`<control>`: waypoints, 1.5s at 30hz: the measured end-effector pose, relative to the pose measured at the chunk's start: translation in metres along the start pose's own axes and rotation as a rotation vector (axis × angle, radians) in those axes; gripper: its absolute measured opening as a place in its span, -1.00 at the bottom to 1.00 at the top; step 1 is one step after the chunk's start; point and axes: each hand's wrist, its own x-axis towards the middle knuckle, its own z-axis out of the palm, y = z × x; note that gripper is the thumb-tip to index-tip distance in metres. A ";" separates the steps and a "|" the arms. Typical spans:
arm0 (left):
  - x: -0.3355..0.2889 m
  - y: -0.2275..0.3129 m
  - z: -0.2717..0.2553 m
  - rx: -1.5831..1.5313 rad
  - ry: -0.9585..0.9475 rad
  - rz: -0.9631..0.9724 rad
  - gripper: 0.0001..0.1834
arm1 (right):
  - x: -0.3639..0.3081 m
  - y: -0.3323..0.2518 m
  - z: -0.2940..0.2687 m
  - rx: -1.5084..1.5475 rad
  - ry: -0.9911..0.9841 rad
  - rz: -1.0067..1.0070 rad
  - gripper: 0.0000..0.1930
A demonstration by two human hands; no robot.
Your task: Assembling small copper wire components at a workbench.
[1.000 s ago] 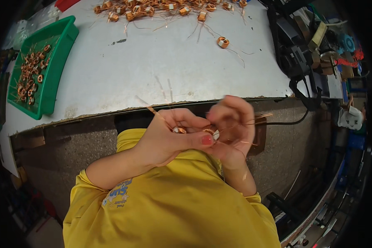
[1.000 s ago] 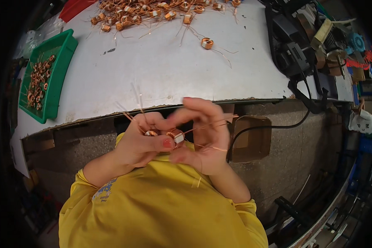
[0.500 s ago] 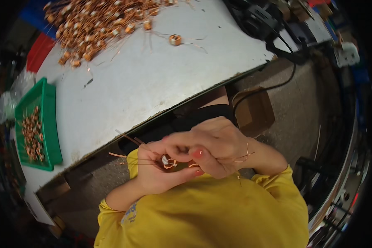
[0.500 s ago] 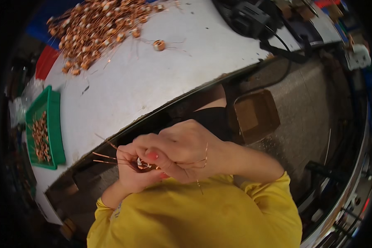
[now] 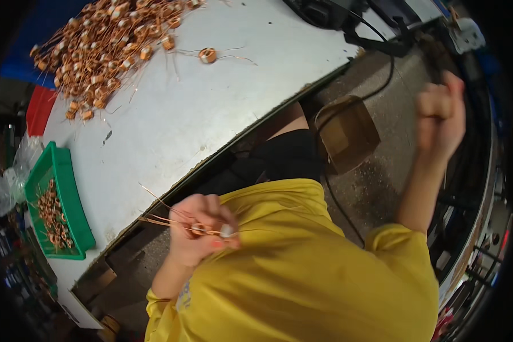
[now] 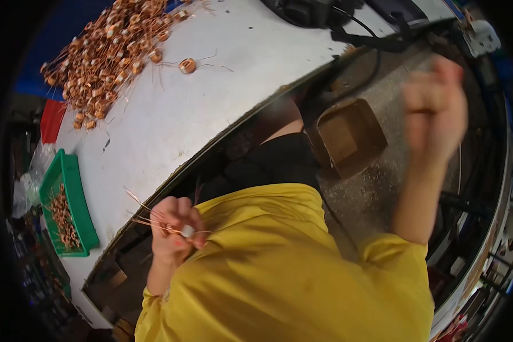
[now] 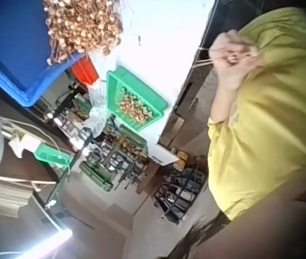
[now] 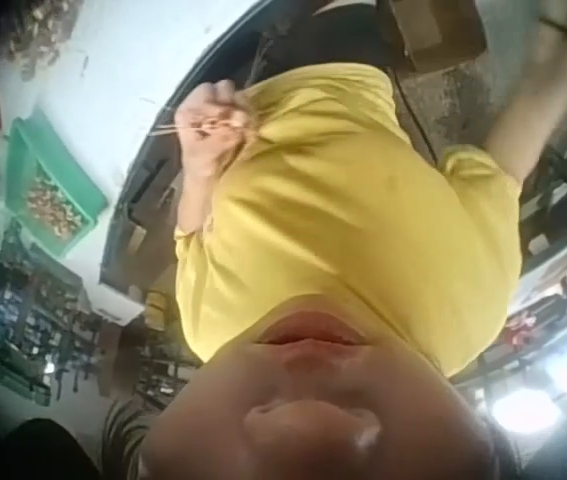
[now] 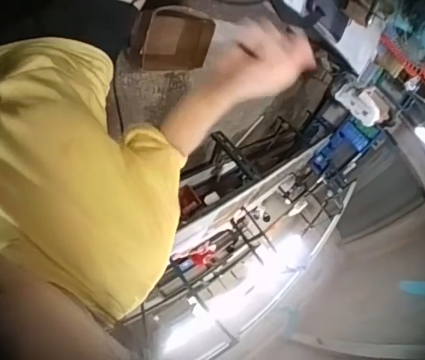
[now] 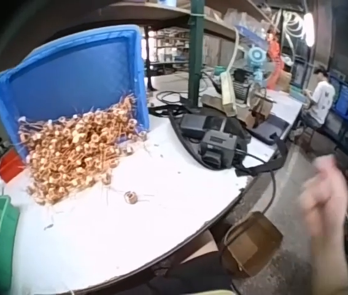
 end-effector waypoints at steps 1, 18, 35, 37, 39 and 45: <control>-0.001 0.001 -0.001 0.017 0.023 0.034 -0.74 | 0.003 0.000 -0.002 -0.043 -0.050 -0.026 -0.83; 0.017 0.023 0.028 0.369 -0.386 -0.169 -0.94 | 0.034 0.179 0.173 -1.500 -0.629 -0.843 -0.80; 0.031 0.016 -0.001 -0.295 -0.103 -0.182 -0.80 | -0.030 0.075 0.176 -0.308 -0.521 0.258 -0.65; 0.031 0.018 0.000 -0.199 -0.085 -0.130 -0.80 | -0.046 0.068 0.173 -0.312 -0.542 0.283 -0.63; 0.031 0.023 0.005 0.023 -0.066 -0.050 -0.79 | -0.057 0.065 0.171 -0.308 -0.562 0.299 -0.59; 0.030 0.014 0.031 0.060 0.146 0.138 -0.75 | -0.076 0.074 0.173 -0.461 -0.562 0.101 -0.60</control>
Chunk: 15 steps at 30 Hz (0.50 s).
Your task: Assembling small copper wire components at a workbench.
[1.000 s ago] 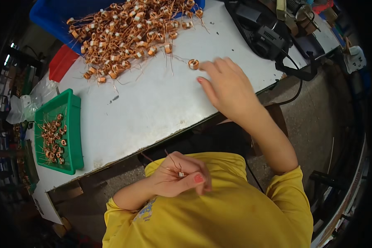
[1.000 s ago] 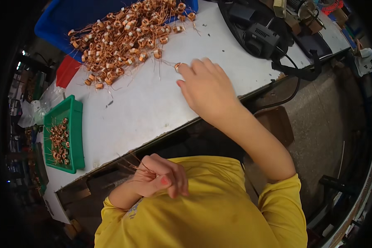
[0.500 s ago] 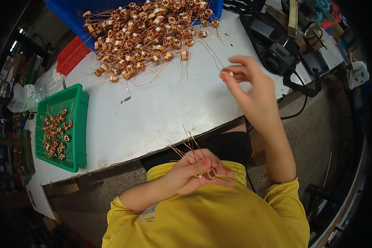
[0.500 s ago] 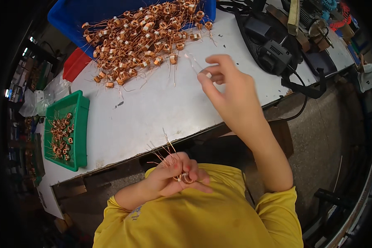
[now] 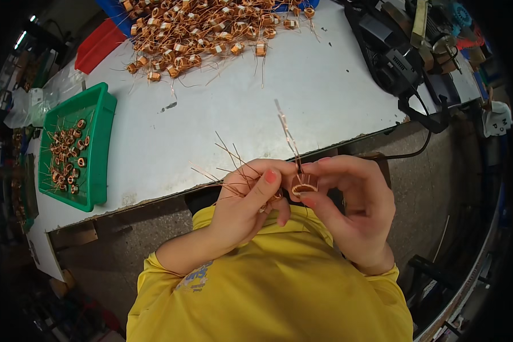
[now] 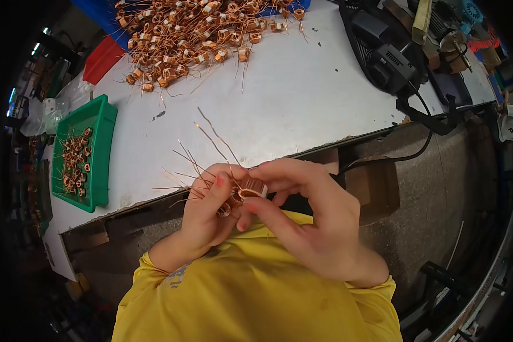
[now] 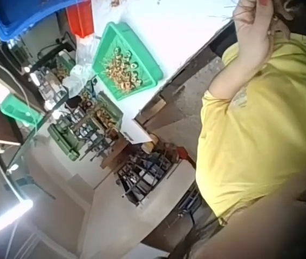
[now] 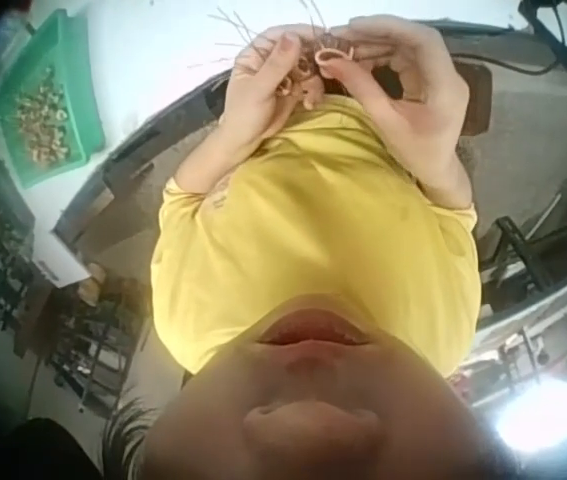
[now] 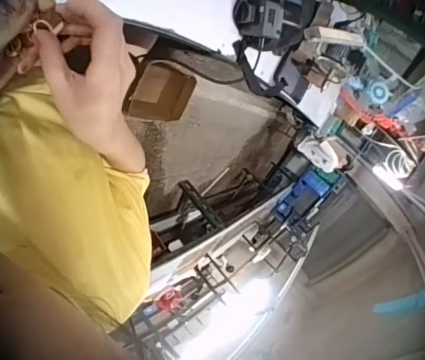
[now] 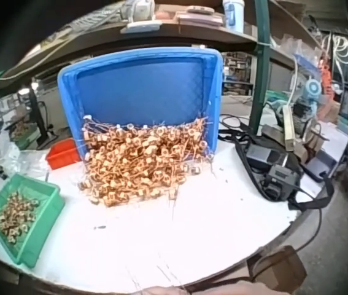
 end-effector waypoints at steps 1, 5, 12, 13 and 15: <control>-0.001 0.000 0.001 0.000 0.003 -0.004 -0.75 | -0.001 -0.001 0.001 0.002 0.002 0.004 -0.60; -0.002 -0.001 0.003 0.192 0.041 0.007 -0.74 | 0.000 -0.005 0.003 -0.271 -0.009 -0.090 -0.64; -0.003 -0.004 -0.008 -0.011 -0.073 -0.089 -0.71 | 0.002 0.001 0.000 -0.311 -0.050 -0.151 -0.62; -0.003 -0.006 -0.011 -0.056 -0.076 -0.075 -0.71 | 0.004 0.003 -0.004 -0.293 -0.091 -0.146 -0.58; -0.005 -0.009 -0.016 -0.145 -0.079 -0.044 -0.70 | 0.007 0.007 -0.011 -0.254 -0.174 -0.136 -0.51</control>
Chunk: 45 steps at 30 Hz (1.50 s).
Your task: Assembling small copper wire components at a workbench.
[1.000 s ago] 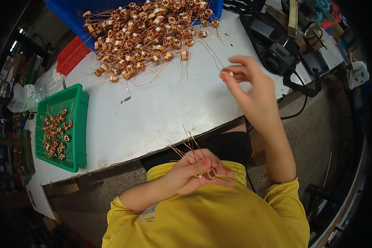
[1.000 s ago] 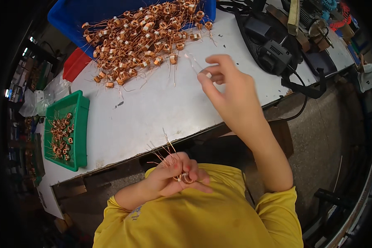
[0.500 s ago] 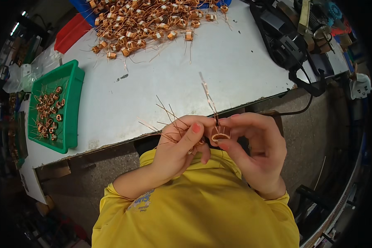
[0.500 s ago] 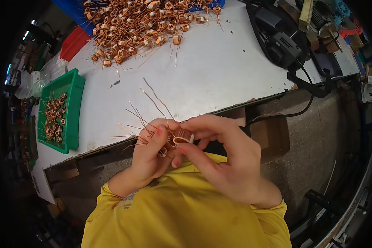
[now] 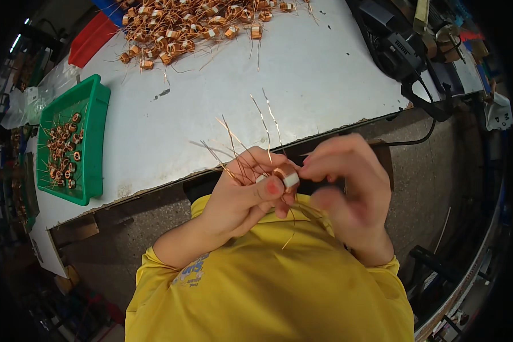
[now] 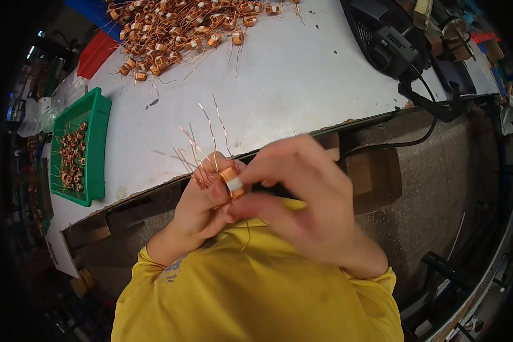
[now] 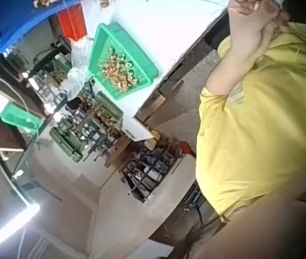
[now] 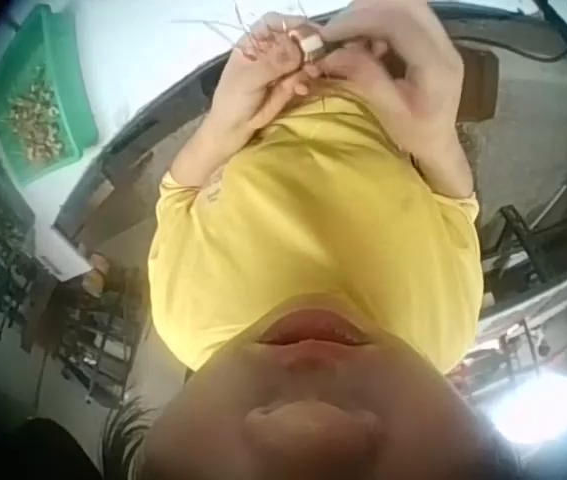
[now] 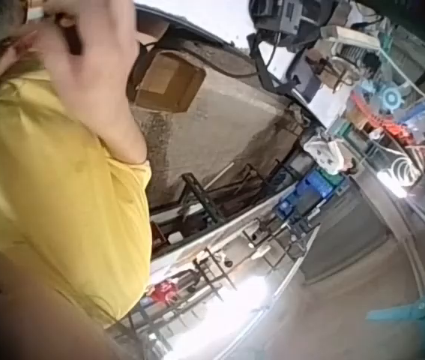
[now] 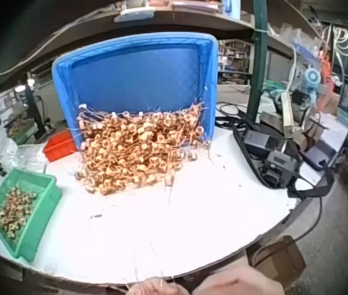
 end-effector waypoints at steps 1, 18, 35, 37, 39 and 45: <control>0.000 0.000 -0.002 -0.003 0.001 -0.006 -0.70 | -0.001 0.005 -0.001 -0.001 0.003 0.006 -0.51; -0.002 0.000 -0.008 -0.122 -0.006 -0.316 -0.67 | -0.017 0.054 0.032 0.831 0.117 -0.080 -0.14; -0.002 -0.009 0.003 -0.150 0.152 -0.312 -0.68 | -0.019 0.053 0.016 0.331 -0.134 0.062 -0.01; -0.001 -0.007 -0.002 -0.133 0.127 -0.313 -0.68 | -0.019 0.051 0.022 0.431 -0.087 0.063 -0.02; 0.000 -0.006 -0.006 -0.092 0.078 -0.308 -0.70 | -0.019 0.049 0.032 0.636 0.005 0.054 -0.03; -0.005 -0.012 -0.005 -0.059 0.125 -0.268 -0.66 | -0.017 0.069 0.032 0.924 0.112 -0.103 -0.04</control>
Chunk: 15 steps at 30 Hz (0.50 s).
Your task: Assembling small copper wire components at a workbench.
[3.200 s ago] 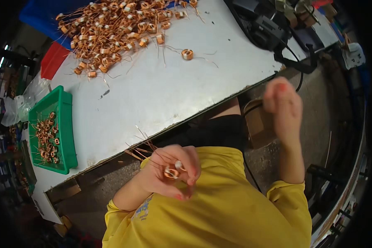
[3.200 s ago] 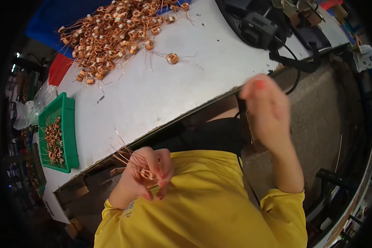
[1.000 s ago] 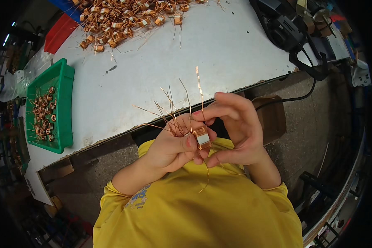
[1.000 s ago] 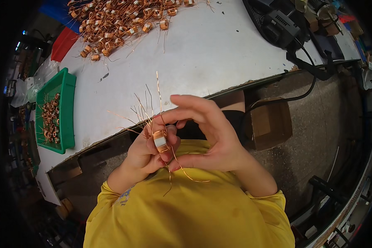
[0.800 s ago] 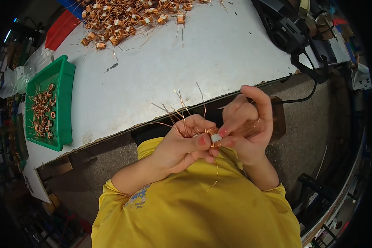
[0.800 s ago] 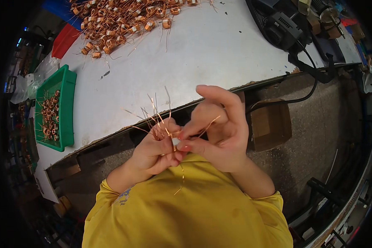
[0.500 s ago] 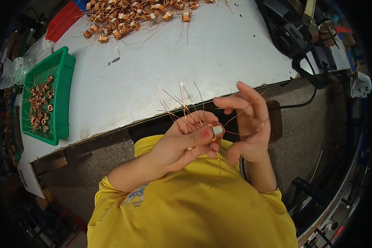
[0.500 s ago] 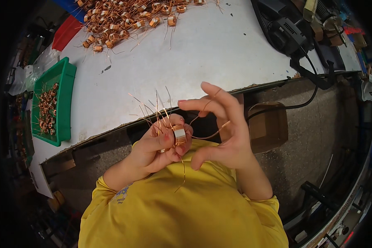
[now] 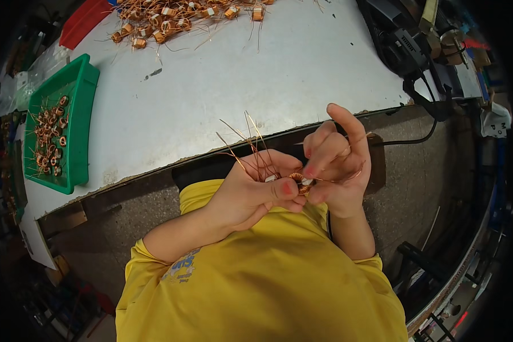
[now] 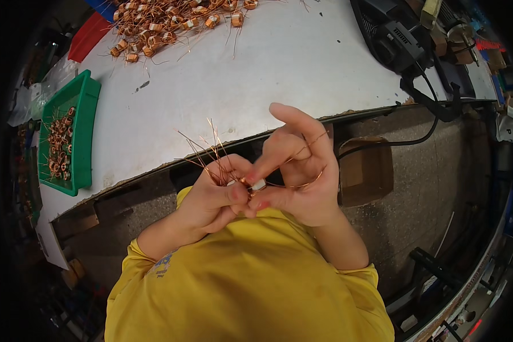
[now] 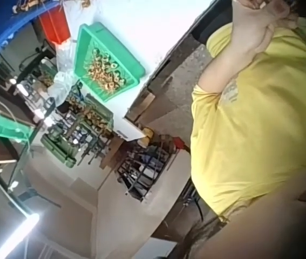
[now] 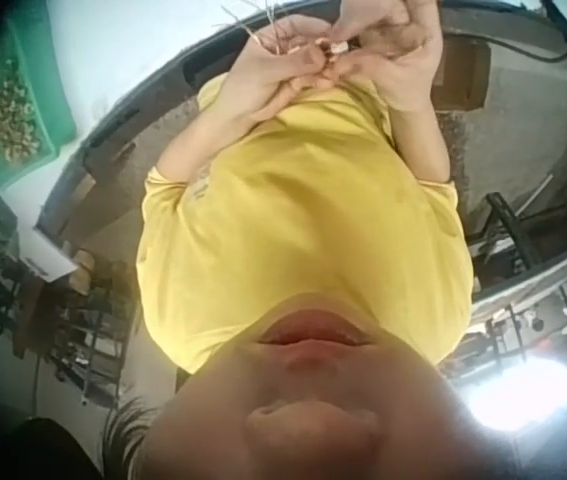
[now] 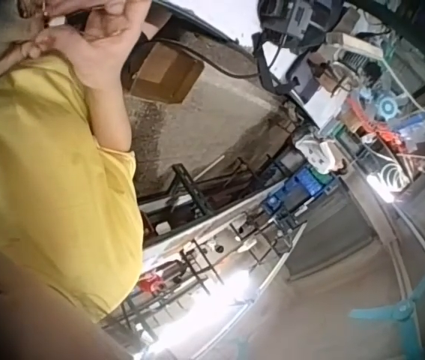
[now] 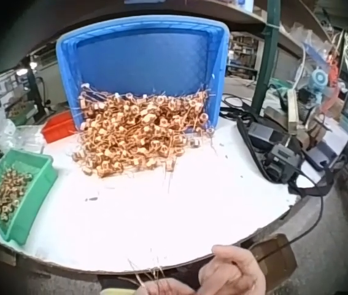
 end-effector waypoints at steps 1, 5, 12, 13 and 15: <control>0.001 0.000 0.002 -0.003 0.001 -0.001 -0.66 | -0.001 0.000 0.000 -0.001 0.001 0.002 -0.04; 0.002 0.001 0.013 0.056 0.152 0.048 -0.69 | -0.007 -0.003 0.005 -0.059 0.189 0.145 -0.14; -0.002 0.003 0.005 0.541 0.112 0.255 -0.71 | -0.007 0.007 0.015 -0.076 0.085 0.241 -0.44; -0.003 0.004 0.002 0.655 0.095 0.272 -0.70 | -0.005 0.004 0.012 -0.150 0.009 0.269 -0.51; -0.003 0.006 0.000 0.883 0.057 0.305 -0.70 | -0.001 -0.001 0.011 -0.300 -0.144 0.324 -0.63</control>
